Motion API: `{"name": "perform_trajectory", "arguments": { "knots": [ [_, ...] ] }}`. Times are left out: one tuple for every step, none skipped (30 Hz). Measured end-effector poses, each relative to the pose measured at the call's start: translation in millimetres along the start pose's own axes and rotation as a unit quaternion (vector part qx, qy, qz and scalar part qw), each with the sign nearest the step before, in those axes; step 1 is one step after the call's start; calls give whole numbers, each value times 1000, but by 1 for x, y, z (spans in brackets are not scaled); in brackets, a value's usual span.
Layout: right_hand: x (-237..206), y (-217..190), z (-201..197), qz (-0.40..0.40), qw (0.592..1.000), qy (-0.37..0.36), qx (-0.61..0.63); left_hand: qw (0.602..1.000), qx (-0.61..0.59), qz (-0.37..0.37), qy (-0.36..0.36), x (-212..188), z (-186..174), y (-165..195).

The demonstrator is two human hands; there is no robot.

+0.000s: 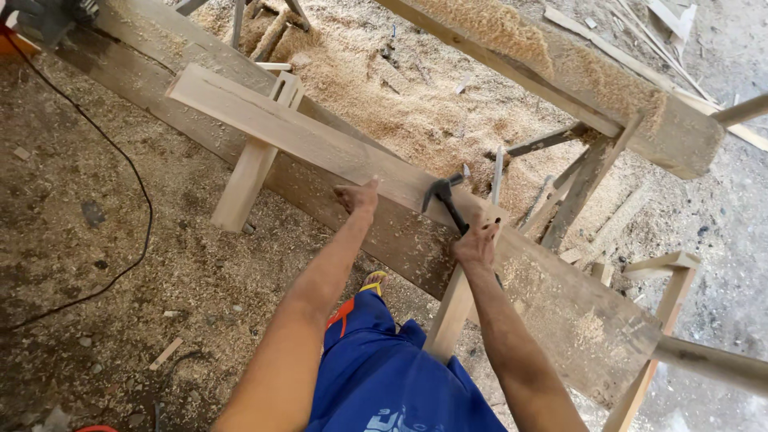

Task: The person carries a wooden frame across the workshop, positions it on a work surface, and hammers wooden slats into the slots of the frame, retrieving nails from a toolbox between hammering. At the end the person picks up a power sander from a bench.

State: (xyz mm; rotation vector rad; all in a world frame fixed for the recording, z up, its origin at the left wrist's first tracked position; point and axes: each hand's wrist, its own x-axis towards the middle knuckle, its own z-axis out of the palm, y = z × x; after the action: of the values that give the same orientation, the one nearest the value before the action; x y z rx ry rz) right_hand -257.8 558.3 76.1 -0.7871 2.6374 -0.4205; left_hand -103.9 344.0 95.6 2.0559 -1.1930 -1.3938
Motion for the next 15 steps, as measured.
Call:
{"name": "perform_trajectory", "arguments": {
  "knots": [
    [3, 2, 3, -12, 1000, 18, -2, 999, -35, 18, 2, 11, -1, -1],
    [5, 3, 6, -10, 1000, 20, -7, 992, 100, 80, -15, 22, -2, -2],
    [7, 5, 10, -7, 1000, 22, -11, 962, 233, 141, -32, 31, -1, -3],
    [7, 8, 12, -2, 1000, 24, -17, 910, 360, 198, -51, 37, 2, -5],
    [7, 10, 15, 1, 1000, 22, -19, 838, 479, 252, -70, 40, 4, -5],
    [7, 12, 17, 4, 1000, 20, -21, 746, 586, 303, -86, 40, 6, -5],
    [6, 14, 17, 6, 1000, 21, -22, 638, 679, 349, -98, 41, 9, -4],
    [6, 16, 17, 3, 999, 28, -24, 639, 679, 345, -109, 40, 12, -2],
    [5, 19, 15, 0, 999, 31, -25, 640, 679, 339, -121, 39, 15, -2],
    [4, 21, 14, -4, 999, 34, -25, 640, 681, 331, -132, 35, 16, -1],
    [4, 24, 12, 12, 999, 21, -22, 638, 682, 335, -126, 31, 18, 0],
    [2, 29, 8, 30, 999, 9, -20, 635, 683, 341, -122, 26, 20, 0],
    [2, 34, 4, 49, 999, -3, -20, 631, 683, 347, -119, 20, 23, -1],
    [0, 40, 1, 54, 998, 0, -22, 628, 687, 339, -137, 14, 26, -3],
    [-2, 48, -2, 58, 998, 4, -24, 625, 689, 331, -156, 8, 30, -5]
  ]
}}
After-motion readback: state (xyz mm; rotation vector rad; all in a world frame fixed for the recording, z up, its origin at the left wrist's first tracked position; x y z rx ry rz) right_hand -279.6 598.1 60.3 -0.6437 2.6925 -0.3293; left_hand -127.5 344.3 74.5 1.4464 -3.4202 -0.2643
